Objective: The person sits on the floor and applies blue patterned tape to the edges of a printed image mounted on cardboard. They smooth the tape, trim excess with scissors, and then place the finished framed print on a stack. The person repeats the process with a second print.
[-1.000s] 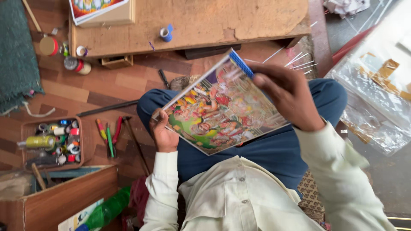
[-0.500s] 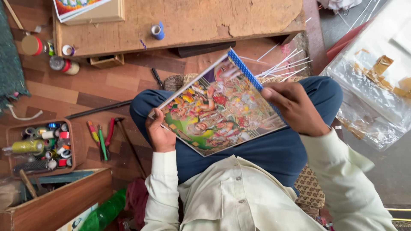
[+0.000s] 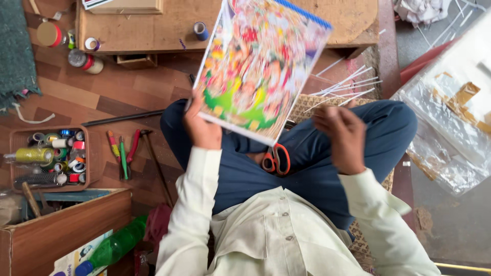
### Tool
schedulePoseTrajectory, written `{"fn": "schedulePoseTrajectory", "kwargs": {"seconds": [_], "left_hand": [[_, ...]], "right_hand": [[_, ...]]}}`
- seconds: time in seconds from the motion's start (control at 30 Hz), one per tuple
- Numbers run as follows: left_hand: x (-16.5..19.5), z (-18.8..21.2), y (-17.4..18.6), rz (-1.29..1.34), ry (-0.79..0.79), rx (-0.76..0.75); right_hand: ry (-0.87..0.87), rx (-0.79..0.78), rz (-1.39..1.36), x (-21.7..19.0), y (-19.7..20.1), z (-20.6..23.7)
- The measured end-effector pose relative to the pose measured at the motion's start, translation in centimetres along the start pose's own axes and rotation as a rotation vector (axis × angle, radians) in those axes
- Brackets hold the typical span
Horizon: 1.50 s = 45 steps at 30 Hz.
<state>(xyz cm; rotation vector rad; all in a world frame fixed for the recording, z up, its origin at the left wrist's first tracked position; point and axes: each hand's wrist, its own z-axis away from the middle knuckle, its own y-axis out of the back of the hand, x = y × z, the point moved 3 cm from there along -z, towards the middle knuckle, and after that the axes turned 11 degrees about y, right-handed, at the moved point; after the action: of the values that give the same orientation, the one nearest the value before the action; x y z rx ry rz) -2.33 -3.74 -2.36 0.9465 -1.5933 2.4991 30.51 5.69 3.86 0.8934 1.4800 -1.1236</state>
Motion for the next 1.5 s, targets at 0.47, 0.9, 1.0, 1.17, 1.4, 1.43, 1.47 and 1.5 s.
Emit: {"fn": "schedulePoseTrajectory", "kwargs": {"seconds": [0.47,0.9,1.0,1.17,1.4,1.43,1.47,1.5], "left_hand": [[-9.5,-14.6,1.7,-0.253,0.285,0.247],[-11.4,-13.6,4.2,-0.499,-0.15,0.468],[-11.3,-13.3,4.4,-0.443,-0.114,0.467],[-10.8,-12.9,3.7,-0.425,-0.08,0.444],[-10.7,-12.6,3.3,-0.443,-0.111,0.451],[-10.7,-12.6,3.3,-0.434,-0.109,0.455],[-10.7,-12.7,3.4,-0.434,-0.115,0.453],[-10.7,-12.7,3.4,-0.434,-0.119,0.452]], "right_hand": [[-0.527,0.063,-0.296,14.8,-1.1,-16.7],[-0.316,0.218,-0.129,15.9,-0.2,-18.3],[-0.316,0.228,-0.162,16.4,0.1,-18.3],[-0.206,0.237,-0.131,16.4,-0.4,-18.2],[-0.021,0.238,-0.037,16.3,-1.1,-17.7],[-0.021,0.23,-0.047,16.4,-1.0,-17.9],[-0.023,0.235,-0.058,16.5,-0.9,-18.0],[-0.027,0.242,-0.068,16.7,-0.7,-18.0]]}}
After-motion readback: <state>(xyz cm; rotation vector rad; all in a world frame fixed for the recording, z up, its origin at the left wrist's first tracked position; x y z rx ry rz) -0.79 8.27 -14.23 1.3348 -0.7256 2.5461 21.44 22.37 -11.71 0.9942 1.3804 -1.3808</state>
